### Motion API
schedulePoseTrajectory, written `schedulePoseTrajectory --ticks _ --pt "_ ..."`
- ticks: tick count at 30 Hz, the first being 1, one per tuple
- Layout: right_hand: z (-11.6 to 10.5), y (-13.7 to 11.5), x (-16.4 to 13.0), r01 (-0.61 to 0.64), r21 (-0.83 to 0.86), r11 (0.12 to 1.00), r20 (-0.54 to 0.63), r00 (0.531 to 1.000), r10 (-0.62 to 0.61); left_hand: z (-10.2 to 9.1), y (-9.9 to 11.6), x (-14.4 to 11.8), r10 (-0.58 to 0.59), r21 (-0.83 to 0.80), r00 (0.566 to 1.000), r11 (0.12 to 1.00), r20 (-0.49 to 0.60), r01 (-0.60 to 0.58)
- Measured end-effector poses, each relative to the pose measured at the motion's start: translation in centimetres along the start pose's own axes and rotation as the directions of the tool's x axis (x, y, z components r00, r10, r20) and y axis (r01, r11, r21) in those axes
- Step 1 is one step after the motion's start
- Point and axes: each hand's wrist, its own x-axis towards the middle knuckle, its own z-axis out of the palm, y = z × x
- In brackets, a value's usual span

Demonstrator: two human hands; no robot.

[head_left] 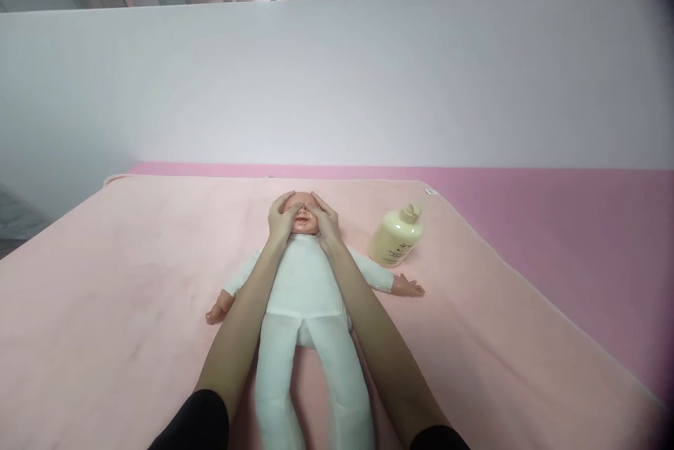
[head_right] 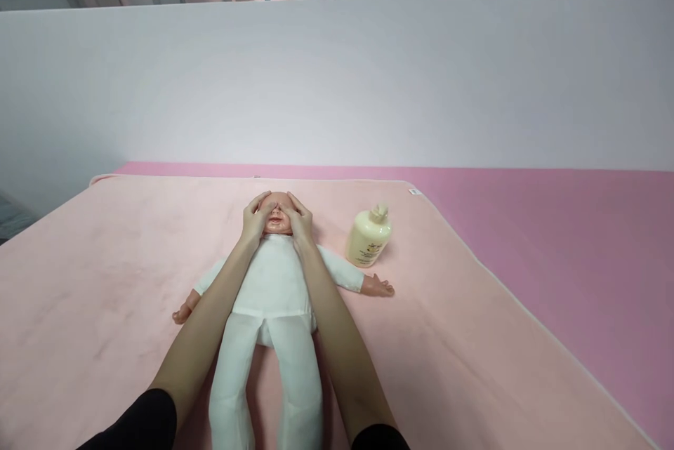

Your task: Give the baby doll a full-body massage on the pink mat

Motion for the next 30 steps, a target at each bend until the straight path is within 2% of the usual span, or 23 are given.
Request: schedulePoseTrajectory --ticks 8,15,20,26,30 --pt "0.04 0.12 0.24 0.018 0.050 0.999 -0.047 0.999 -0.015 0.31 -0.01 0.00 0.004 -0.074 1.000 0.997 -0.004 -0.004" --pt "-0.22 0.25 0.46 0.034 0.062 0.998 -0.031 0.999 -0.032 0.42 -0.16 -0.11 0.040 -0.023 0.998 0.999 -0.053 -0.041" --pt "-0.39 0.40 0.43 0.016 0.084 0.996 -0.037 0.999 -0.013 0.46 -0.28 -0.26 0.051 -0.004 0.997 0.999 -0.061 -0.051" --pt "-0.14 0.29 0.12 0.068 0.048 0.997 -0.064 0.996 -0.064 0.49 0.21 -0.66 0.085 0.011 0.995 0.996 -0.043 -0.085" --pt "0.12 -0.04 -0.09 0.028 0.034 0.999 -0.097 0.995 -0.025 0.45 0.64 -0.76 0.023 0.024 0.999 0.999 -0.034 -0.022"
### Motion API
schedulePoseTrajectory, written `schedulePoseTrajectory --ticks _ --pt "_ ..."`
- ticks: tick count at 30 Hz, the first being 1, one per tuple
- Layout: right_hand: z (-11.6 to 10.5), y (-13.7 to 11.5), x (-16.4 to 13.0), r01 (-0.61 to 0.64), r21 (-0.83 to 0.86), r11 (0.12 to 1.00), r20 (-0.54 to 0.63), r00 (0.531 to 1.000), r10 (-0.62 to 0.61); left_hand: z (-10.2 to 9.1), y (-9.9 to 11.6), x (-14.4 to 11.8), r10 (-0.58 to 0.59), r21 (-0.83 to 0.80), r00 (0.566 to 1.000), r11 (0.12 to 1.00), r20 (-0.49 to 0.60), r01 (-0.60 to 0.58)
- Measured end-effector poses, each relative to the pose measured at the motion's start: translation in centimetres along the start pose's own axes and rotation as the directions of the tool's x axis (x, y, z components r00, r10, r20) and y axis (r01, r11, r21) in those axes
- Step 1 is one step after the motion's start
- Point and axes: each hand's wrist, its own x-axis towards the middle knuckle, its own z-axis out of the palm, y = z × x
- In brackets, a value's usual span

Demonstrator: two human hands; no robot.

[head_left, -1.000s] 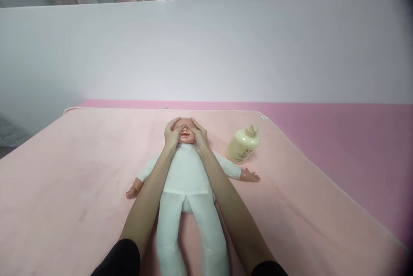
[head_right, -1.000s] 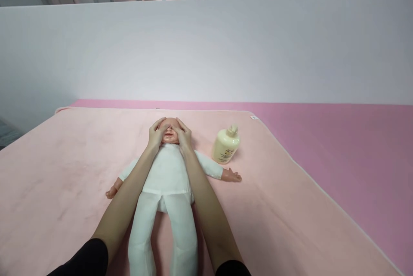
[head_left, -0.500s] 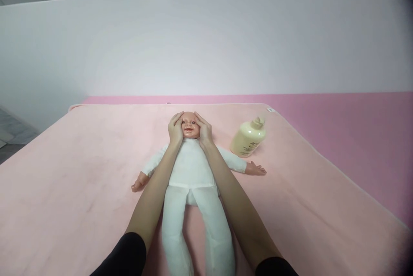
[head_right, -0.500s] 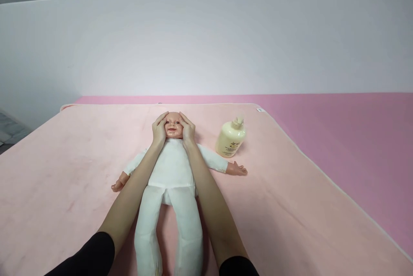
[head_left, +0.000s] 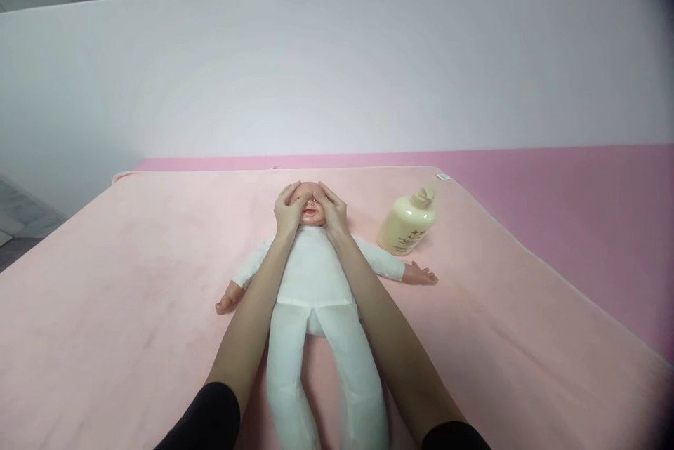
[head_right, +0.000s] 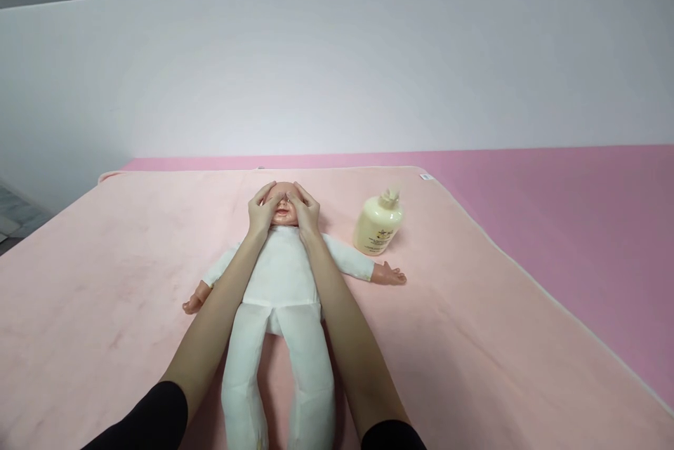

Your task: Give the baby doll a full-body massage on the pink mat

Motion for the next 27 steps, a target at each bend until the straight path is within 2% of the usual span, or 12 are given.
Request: schedulePoseTrajectory --ticks 4,9,16,21,27 --pt "0.03 -0.24 0.03 -0.020 0.019 1.000 -0.018 1.000 0.020 0.03 -0.15 0.29 -0.058 -0.043 0.998 0.997 0.013 0.058" --pt "-0.26 0.10 0.46 0.005 0.040 0.999 0.014 1.000 -0.005 0.12 -0.65 0.63 -0.025 -0.091 0.999 0.995 0.026 0.028" --pt "-0.35 0.25 0.23 0.024 0.041 0.999 0.026 0.999 -0.025 0.26 -0.30 0.38 -0.040 -0.092 0.999 0.995 -0.032 0.037" --pt "-0.03 0.15 -0.06 0.026 0.019 0.999 -0.005 1.000 -0.025 0.22 0.02 0.11 -0.025 -0.042 1.000 0.999 -0.014 0.025" --pt "-0.40 0.19 0.25 0.005 0.024 1.000 0.020 1.000 -0.006 0.18 -0.48 0.64 -0.040 -0.109 0.999 0.993 0.003 0.040"
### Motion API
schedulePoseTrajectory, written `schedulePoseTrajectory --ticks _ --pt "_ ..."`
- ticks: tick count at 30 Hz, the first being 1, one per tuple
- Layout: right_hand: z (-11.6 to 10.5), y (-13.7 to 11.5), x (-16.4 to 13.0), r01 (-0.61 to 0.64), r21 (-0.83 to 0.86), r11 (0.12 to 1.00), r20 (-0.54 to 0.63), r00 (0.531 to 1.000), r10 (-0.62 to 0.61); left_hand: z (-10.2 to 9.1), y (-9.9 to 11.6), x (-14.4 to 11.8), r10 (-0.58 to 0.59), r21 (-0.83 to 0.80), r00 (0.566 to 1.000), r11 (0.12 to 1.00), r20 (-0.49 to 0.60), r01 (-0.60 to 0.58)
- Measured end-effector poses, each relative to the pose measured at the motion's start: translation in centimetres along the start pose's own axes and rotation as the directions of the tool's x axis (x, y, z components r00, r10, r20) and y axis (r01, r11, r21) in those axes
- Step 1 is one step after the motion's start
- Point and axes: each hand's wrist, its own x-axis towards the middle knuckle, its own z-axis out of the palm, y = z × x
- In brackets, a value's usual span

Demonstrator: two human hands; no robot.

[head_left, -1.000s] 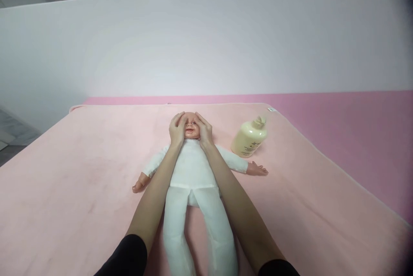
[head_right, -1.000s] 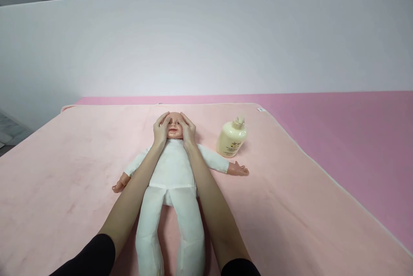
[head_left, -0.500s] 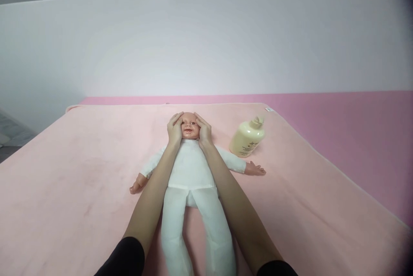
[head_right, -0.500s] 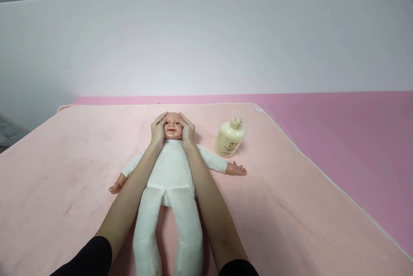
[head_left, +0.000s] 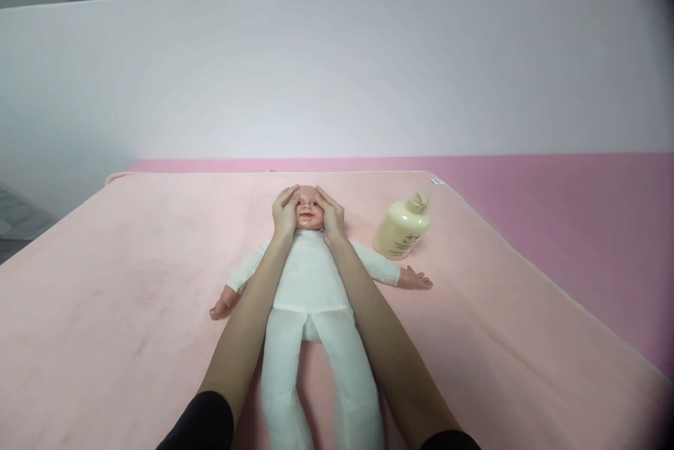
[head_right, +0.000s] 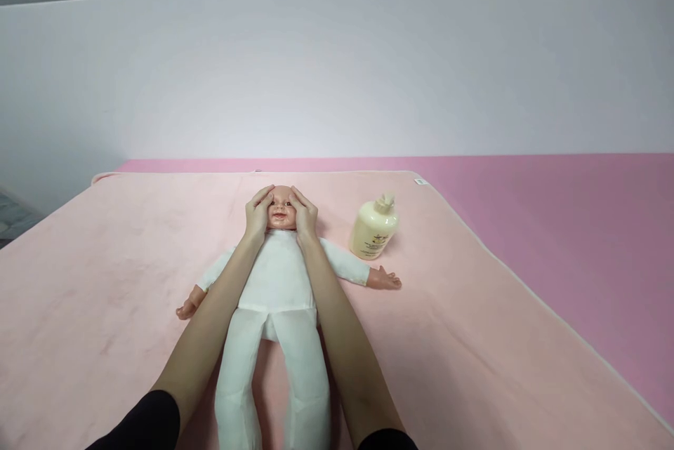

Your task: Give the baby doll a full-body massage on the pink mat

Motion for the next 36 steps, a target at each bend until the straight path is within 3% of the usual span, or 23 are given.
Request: schedulePoseTrajectory --ticks 4,10,23,31,36 --pt "-0.2 0.1 0.0 0.015 -0.004 1.000 0.023 1.000 -0.014 0.1 0.0 -0.2 -0.012 -0.011 0.999 1.000 -0.051 0.012" --pt "0.1 0.4 0.0 0.032 -0.035 0.999 -0.017 0.999 -0.032 0.2 0.3 -0.6 0.015 0.051 0.999 0.999 -0.038 -0.013" --pt "-0.5 1.2 0.3 0.035 0.020 0.999 0.053 0.998 -0.036 -0.3 -1.0 -0.7 0.002 -0.049 0.998 0.999 -0.066 -0.006" --pt "-1.1 2.4 -0.5 0.136 -0.118 0.984 0.198 0.974 -0.111 -1.8 -2.4 -1.6 0.084 0.082 0.993 0.992 0.088 -0.092" --pt "-2.0 1.9 -1.7 0.140 -0.307 0.941 0.261 0.964 -0.058 -3.1 -2.5 -2.5 0.143 0.231 0.958 0.952 0.248 -0.202"
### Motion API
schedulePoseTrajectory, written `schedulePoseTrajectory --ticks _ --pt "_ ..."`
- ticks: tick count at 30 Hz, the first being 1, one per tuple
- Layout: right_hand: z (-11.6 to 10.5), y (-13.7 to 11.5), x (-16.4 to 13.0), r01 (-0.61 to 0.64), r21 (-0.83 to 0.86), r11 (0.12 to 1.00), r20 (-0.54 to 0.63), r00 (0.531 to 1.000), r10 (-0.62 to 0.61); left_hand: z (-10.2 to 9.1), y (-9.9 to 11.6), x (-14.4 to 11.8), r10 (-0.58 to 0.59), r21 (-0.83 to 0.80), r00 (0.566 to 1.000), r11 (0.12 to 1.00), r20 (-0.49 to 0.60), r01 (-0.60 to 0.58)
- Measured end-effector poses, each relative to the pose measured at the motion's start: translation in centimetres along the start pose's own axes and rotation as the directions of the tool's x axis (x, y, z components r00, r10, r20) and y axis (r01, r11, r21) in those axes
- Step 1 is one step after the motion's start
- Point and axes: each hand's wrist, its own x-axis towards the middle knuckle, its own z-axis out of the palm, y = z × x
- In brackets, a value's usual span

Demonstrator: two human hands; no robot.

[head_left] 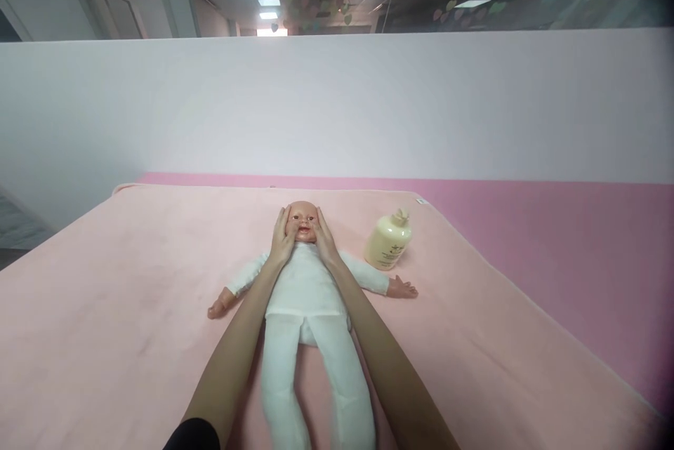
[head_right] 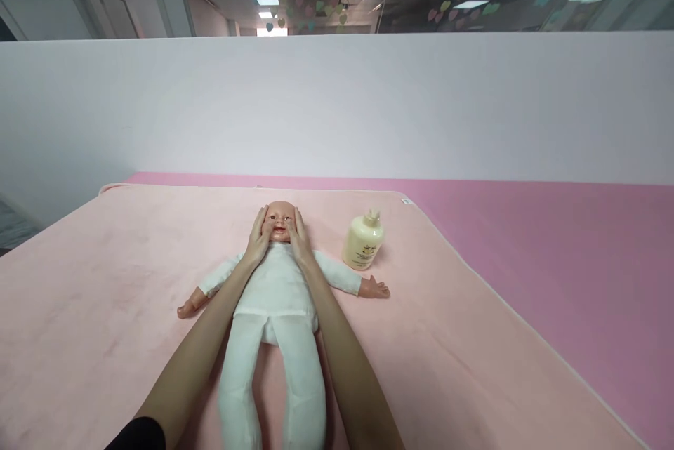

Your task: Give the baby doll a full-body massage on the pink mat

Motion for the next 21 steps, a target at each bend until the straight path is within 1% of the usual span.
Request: schedulePoseTrajectory --ticks 3,6,8,11,14,17,21 --pt "-0.5 -0.4 -0.7 0.008 -0.073 0.997 0.034 0.999 -0.006 -0.6 -0.3 -0.6 0.070 0.059 0.996 0.996 0.063 -0.074" --pt "-0.9 -0.6 -1.1 0.035 -0.094 0.995 0.071 0.997 -0.028 -0.9 -0.5 -1.0 0.057 0.055 0.993 0.996 0.104 -0.063" --pt "-1.1 -0.5 -1.3 0.038 -0.065 0.997 0.099 0.995 -0.032 -1.0 -0.5 -1.1 0.028 0.034 0.994 0.999 0.107 -0.032" --pt "-1.2 -0.5 -1.7 0.010 0.043 0.999 0.137 0.990 -0.016 -1.1 -0.4 -1.2 -0.002 -0.012 0.994 1.000 0.105 0.003" --pt "-1.1 -0.7 -1.9 -0.035 0.122 0.992 0.132 0.991 0.019 -1.3 -0.4 -1.1 -0.024 -0.044 0.992 0.999 0.123 0.029" --pt "-1.2 -0.9 -1.8 -0.040 0.123 0.992 0.126 0.992 0.025 -1.5 -0.5 -1.2 -0.035 -0.058 0.991 0.997 0.129 0.043" --pt "-1.6 -0.7 -1.6 -0.030 0.109 0.994 0.125 0.992 0.016 -1.6 -0.6 -1.3 -0.033 -0.038 0.990 0.999 0.139 0.038"
